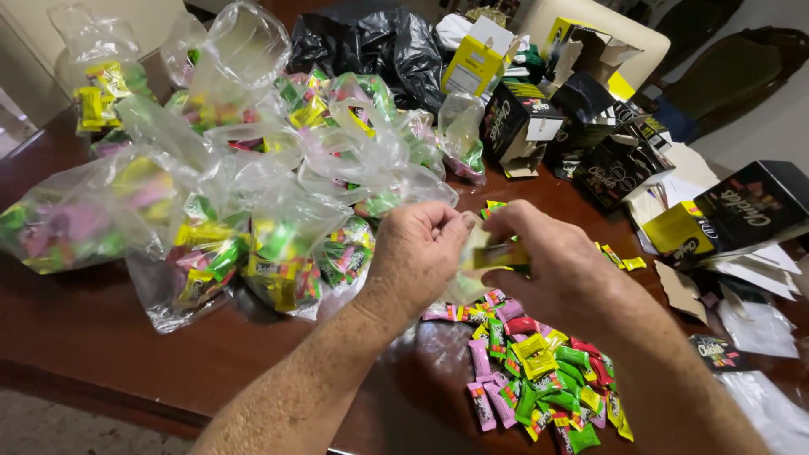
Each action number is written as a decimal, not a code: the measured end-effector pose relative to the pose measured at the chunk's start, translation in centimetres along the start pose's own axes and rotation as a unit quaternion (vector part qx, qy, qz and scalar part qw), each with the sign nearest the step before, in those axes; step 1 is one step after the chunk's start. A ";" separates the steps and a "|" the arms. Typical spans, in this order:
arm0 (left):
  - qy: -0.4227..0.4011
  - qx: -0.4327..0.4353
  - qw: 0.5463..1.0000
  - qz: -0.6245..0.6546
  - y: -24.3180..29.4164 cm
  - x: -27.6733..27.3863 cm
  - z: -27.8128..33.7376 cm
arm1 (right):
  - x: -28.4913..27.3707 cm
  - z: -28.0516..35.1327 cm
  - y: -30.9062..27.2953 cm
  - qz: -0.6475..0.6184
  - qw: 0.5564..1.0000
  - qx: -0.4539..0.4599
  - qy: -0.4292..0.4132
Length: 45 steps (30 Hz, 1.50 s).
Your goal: Bagging small wrapped candies into clear plastic bags
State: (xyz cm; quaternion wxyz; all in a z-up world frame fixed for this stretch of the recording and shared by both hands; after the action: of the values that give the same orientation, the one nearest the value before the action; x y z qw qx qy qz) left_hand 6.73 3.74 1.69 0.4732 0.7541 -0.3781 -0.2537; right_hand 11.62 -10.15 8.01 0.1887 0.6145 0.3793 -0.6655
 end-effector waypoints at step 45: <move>-0.013 -0.025 0.998 0.064 1.2 -0.9 0.8 | 7.3 -0.9 21.7 -0.794 0.589 0.088 0.121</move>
State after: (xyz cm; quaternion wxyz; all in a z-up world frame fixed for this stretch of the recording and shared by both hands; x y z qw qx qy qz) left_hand 5.24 3.69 2.47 0.5023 0.7131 -0.4253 -0.2414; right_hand 26.52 -21.89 -4.94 -0.5174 0.1580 0.6753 -0.5013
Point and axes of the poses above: each hand's wrist, its own z-axis away from the middle knuckle, its own x-axis out of the palm, y = z × x, the point moved 7 cm from there along -z, towards the middle knuckle, and after that the axes turned 1 degree about y, right-handed, at the moved point
